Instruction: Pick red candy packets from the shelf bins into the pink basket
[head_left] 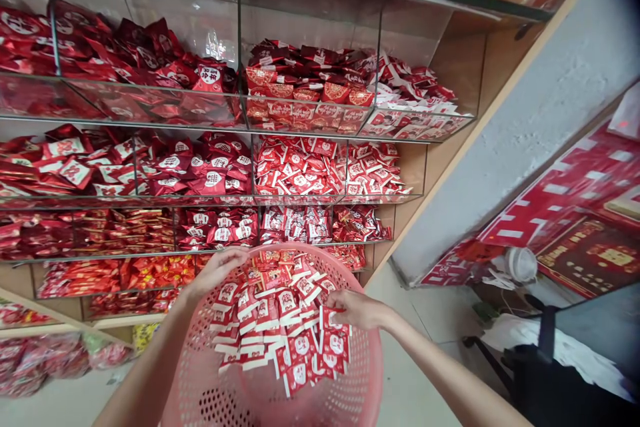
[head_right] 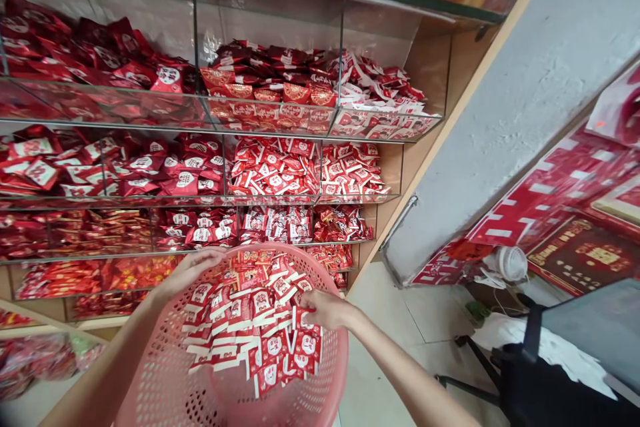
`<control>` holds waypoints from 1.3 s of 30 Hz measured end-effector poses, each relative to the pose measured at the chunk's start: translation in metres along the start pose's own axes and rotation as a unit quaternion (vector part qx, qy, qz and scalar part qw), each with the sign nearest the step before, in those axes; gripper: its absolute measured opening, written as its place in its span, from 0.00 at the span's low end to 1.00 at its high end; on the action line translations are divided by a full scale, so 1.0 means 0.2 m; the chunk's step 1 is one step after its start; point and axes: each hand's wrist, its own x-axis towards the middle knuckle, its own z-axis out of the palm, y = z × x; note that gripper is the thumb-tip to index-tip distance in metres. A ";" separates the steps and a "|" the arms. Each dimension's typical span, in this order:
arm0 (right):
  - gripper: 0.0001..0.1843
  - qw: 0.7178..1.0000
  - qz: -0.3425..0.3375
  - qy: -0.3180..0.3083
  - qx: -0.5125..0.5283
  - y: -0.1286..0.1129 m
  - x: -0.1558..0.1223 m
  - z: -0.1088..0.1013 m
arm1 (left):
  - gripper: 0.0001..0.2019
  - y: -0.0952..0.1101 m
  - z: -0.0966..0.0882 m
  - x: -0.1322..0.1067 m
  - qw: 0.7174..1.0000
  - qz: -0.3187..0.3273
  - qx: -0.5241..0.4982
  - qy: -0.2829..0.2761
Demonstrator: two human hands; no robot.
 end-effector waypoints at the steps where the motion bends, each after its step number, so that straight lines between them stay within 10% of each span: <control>1: 0.06 0.999 -0.004 -0.029 -0.022 -0.01 0.00 0.00 | 0.14 0.00 0.00 0.00 1.000 0.001 0.002 -0.001; 15: 0.08 0.962 -0.010 -0.173 -0.211 -0.18 -0.08 0.38 | 0.14 -0.03 0.00 0.01 0.999 0.018 0.031 -0.002; 26: 0.15 0.926 0.045 -0.037 -0.374 -0.15 -0.02 0.11 | 0.14 -0.02 0.00 0.00 0.999 0.014 0.032 0.001; 39: 0.19 0.902 0.097 -0.094 -0.410 -0.12 0.01 0.20 | 0.13 -0.05 -0.01 0.01 1.000 0.013 0.018 0.006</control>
